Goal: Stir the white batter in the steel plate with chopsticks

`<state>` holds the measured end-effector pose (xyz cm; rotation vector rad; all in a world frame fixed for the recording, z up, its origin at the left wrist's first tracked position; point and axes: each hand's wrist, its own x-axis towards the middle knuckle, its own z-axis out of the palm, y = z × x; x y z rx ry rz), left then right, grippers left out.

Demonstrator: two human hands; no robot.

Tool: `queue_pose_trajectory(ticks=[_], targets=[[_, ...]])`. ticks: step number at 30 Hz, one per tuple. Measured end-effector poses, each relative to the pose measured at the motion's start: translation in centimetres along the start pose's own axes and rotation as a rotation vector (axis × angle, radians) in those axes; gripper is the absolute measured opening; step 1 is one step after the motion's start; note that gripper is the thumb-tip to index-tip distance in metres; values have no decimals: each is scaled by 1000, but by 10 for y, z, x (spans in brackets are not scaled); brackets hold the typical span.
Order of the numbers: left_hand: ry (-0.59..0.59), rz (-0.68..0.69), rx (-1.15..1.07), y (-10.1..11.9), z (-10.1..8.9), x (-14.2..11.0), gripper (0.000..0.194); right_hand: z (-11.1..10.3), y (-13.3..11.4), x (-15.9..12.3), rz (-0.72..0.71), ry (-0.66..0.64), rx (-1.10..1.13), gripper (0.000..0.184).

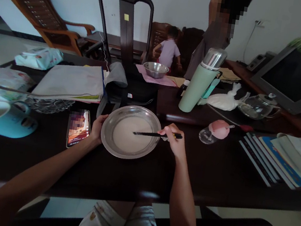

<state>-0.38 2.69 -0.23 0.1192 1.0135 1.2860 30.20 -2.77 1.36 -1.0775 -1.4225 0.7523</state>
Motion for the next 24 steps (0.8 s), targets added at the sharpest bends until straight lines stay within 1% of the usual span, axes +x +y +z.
queue_pose_trajectory(ticks=[2, 5, 7, 8, 10, 12, 14, 16, 18, 20, 21, 24], targets=[[-22, 6, 4, -1, -2, 2, 8, -1, -1, -1, 15, -1, 52, 57], [-23, 7, 19, -1, -3, 3, 10, 3, -3, -2, -5, -141, 49, 56], [-4, 3, 19, -1, -2, 2, 8, 5, -4, -2, -41, -194, 6, 52], [7, 0, 16, -1, -1, 1, 7, 6, -4, -1, -58, -186, -16, 49], [15, -5, 15, -1, 0, 0, 6, 5, -2, -1, -77, -125, -31, 47], [9, -6, 26, 0, 0, -1, 7, 2, -1, -1, -64, -59, 10, 50], [-4, -3, 38, 0, 0, -1, 8, 1, 0, -2, -39, -41, 77, 55], [-6, 6, 44, 0, -1, 0, 9, 2, -1, -2, -17, -90, 96, 57], [1, 20, 49, -1, -2, 1, 9, 5, -3, -2, -10, -167, 58, 56], [11, 27, 52, -1, -1, 2, 8, 7, -3, 0, -22, -187, 7, 54], [17, 26, 52, -1, -1, 2, 7, 7, -3, 0, -32, -163, -13, 53], [22, 21, 44, -1, -1, 2, 6, 4, -1, 1, -23, -30, -8, 54]])
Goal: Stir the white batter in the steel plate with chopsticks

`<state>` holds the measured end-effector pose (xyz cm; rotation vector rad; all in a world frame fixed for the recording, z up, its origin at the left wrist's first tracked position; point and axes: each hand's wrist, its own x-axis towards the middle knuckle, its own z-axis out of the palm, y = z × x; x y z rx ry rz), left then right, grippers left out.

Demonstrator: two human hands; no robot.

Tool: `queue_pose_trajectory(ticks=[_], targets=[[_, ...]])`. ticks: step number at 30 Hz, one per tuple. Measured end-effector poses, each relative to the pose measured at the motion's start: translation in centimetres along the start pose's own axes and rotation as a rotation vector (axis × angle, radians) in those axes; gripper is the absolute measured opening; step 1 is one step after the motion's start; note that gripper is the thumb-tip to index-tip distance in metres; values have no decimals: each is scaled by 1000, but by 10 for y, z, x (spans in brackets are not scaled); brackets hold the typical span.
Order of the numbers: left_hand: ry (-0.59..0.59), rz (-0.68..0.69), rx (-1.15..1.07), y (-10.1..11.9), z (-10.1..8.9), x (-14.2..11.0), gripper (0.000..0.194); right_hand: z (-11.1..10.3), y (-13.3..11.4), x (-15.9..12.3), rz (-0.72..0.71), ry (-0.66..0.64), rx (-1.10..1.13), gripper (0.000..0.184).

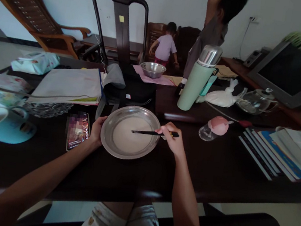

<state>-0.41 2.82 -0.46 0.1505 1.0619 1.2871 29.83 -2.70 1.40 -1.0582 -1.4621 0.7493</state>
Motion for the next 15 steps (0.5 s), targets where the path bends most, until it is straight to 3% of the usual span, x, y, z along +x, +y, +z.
queue_pose_trajectory(ticks=[3, 9, 15], targets=[[-10, 3, -5, 1, 0, 0, 5, -2, 1, -2, 28, 44, 77, 58], [-2, 0, -2, 1, 0, 0, 7, 5, -1, 0, -8, -128, -3, 53], [-57, -11, -6, 0, -3, 2, 8, -2, 0, -1, 30, 41, 58, 58]])
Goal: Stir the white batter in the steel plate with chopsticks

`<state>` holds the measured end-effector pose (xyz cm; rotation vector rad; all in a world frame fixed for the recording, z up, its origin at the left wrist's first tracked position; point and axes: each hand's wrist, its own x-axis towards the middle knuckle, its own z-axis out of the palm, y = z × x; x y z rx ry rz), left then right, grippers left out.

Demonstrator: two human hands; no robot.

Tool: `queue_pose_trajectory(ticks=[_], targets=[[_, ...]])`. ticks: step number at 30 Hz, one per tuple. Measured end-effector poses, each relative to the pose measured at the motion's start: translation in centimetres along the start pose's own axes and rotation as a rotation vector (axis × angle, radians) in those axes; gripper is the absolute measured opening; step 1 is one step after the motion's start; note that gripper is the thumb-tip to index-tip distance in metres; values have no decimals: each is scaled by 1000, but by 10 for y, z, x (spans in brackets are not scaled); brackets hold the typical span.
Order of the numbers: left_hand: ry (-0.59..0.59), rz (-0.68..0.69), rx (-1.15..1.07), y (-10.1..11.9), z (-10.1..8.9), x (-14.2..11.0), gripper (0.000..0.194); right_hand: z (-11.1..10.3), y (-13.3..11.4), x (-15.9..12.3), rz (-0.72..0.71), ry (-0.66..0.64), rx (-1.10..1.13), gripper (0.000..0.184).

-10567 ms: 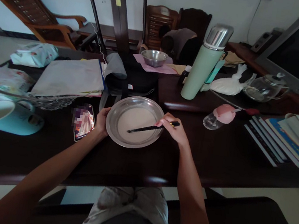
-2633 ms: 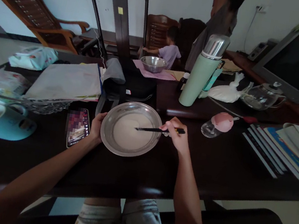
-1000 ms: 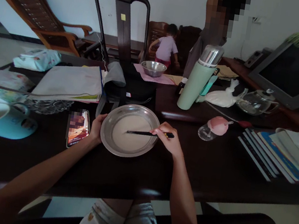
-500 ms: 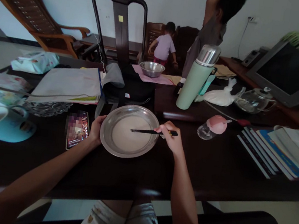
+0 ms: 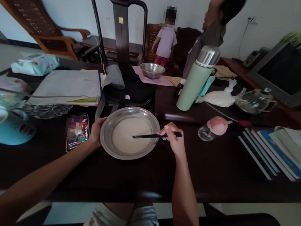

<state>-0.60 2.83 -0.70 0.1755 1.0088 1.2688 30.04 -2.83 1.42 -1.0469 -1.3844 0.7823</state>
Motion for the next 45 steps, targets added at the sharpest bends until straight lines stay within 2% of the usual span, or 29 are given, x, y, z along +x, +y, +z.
queue_pose_trajectory(ticks=[3, 6, 8, 12, 15, 19, 25, 31, 37, 42, 45], targets=[[1, -6, 11, 1, -1, 0, 8, 2, -2, -1, 3, -88, 21, 60], [32, -23, 9, 2, 0, -1, 6, 7, -2, 0, -5, -204, -32, 55], [48, -27, 1, 2, 2, -3, 5, 7, -1, 1, -13, -181, -58, 52], [69, -3, -3, 2, 5, -4, 6, 1, 2, 0, -5, -26, -7, 54], [54, 20, 7, 1, 4, -4, 5, 1, 1, -1, 11, -84, 40, 57], [56, 31, 17, 1, 3, -3, 7, 5, -2, 0, -3, -203, -22, 53], [54, 15, 32, 1, 2, -2, 9, -1, 0, 0, -7, -52, 12, 57], [84, 30, 37, 2, 6, -5, 14, 4, -1, 0, -30, -227, -41, 52], [72, 25, 36, 1, 5, -4, 9, -1, 0, 0, 27, -67, 22, 58], [86, 58, 33, 1, 5, -4, 7, 5, 2, 1, 15, -207, -13, 55], [94, 54, 36, 1, 6, -4, 7, 5, 4, 3, 6, -144, -51, 54]])
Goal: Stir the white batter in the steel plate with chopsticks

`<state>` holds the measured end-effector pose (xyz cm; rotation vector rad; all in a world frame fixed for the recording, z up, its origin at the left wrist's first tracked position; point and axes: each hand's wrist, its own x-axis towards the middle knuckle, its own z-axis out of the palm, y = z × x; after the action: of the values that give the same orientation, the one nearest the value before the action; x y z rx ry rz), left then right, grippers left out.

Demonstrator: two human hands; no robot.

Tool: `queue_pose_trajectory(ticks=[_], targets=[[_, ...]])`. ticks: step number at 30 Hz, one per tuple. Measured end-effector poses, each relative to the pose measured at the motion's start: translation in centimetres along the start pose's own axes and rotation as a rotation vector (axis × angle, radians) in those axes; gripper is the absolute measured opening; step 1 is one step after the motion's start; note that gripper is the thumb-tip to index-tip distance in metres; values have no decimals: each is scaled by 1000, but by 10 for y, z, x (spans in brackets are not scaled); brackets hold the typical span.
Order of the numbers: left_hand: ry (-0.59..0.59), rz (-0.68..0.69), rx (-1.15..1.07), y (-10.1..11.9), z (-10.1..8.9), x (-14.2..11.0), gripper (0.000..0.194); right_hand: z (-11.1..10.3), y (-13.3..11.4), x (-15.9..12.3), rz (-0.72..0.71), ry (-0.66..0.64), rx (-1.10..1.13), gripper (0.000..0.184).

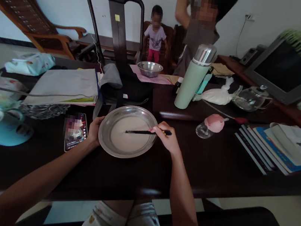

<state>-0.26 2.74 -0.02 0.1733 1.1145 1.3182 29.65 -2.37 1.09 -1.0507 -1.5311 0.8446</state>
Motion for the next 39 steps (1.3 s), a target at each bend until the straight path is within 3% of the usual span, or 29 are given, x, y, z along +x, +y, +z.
queue_pose_trajectory(ticks=[4, 10, 16, 22, 28, 34, 39], targets=[[-8, -16, -2, 1, 1, -1, 8, -6, 2, -1, 35, 116, 56, 59], [-24, -61, -25, 1, 0, -1, 11, 1, 2, -1, -3, -50, 34, 54], [-20, -69, -22, 1, 0, 0, 12, -5, 5, -1, -16, 97, 75, 57], [-22, -74, -14, 2, -1, 1, 12, -2, 4, 0, -32, -69, 17, 52], [-30, -79, -6, 1, -3, 3, 12, -8, 5, -2, -21, 74, 83, 57], [-28, -39, 17, -1, -5, 6, 9, -2, 1, -1, -20, -75, 25, 51], [-36, -21, 6, -2, -7, 10, 9, -4, 2, -2, 5, 84, 48, 58]])
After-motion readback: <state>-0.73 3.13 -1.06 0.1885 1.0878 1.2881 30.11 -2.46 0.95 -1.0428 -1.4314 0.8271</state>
